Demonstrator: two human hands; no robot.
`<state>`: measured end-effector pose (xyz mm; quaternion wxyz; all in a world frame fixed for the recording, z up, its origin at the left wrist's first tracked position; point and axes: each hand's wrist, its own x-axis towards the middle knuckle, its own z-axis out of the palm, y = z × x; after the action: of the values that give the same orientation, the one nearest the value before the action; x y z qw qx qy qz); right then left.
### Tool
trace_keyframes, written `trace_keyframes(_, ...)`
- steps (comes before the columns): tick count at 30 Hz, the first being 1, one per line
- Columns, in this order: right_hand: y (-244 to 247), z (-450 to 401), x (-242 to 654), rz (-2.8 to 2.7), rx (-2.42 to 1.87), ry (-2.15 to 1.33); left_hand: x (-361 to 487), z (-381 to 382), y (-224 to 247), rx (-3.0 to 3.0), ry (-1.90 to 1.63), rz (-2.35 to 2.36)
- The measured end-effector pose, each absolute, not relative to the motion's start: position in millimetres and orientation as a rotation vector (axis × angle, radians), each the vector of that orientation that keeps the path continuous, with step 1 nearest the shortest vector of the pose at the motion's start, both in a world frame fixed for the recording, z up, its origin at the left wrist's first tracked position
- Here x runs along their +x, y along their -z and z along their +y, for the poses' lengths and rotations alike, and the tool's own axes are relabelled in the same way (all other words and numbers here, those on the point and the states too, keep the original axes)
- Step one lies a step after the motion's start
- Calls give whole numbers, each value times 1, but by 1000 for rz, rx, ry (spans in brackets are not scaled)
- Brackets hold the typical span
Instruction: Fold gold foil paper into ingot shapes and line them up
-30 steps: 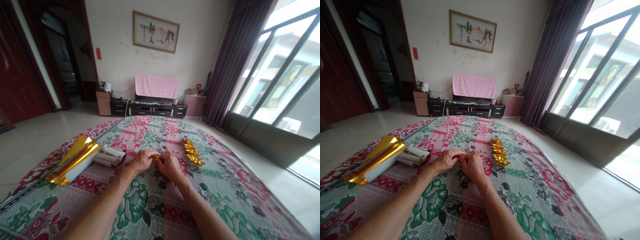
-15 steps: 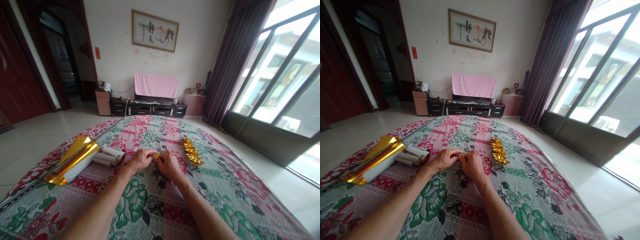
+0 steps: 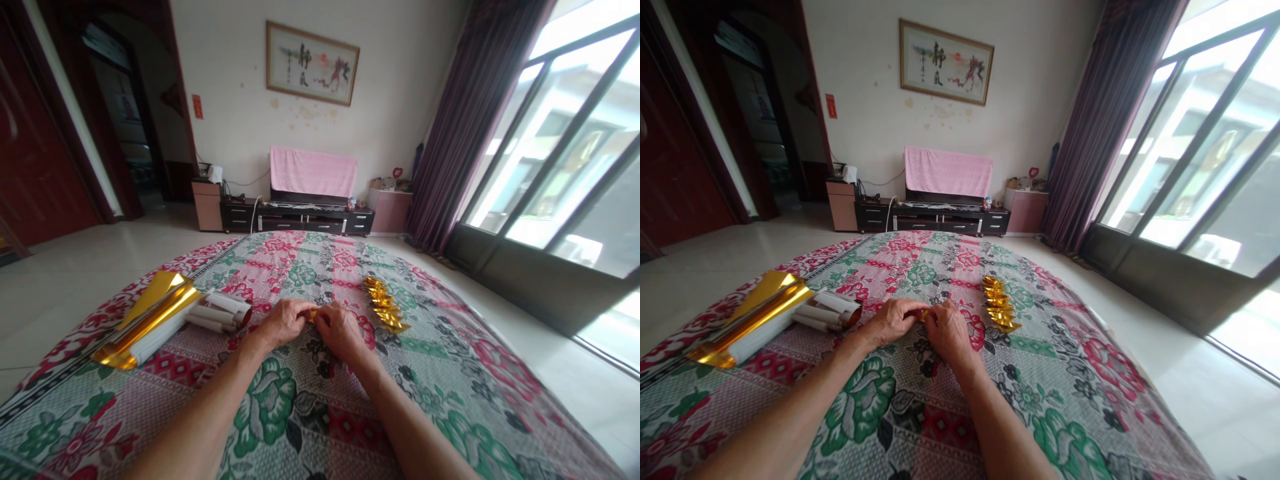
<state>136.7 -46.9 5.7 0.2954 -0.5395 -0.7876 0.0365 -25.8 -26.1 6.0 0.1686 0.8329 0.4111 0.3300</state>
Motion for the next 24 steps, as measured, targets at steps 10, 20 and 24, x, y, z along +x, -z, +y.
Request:
trace_keyframes(10,-7,-47,133,-2070,-1512,-95,-25,-29,-7,2321,-965,1188)
trace_keyframes(20,-6,-45,133,-2061,-1543,-90,-26,-26,-3,2230,-993,1264)
trace_keyframes(24,-6,-45,132,-2061,-1542,-78,-27,-24,0,2247,-1047,1272)
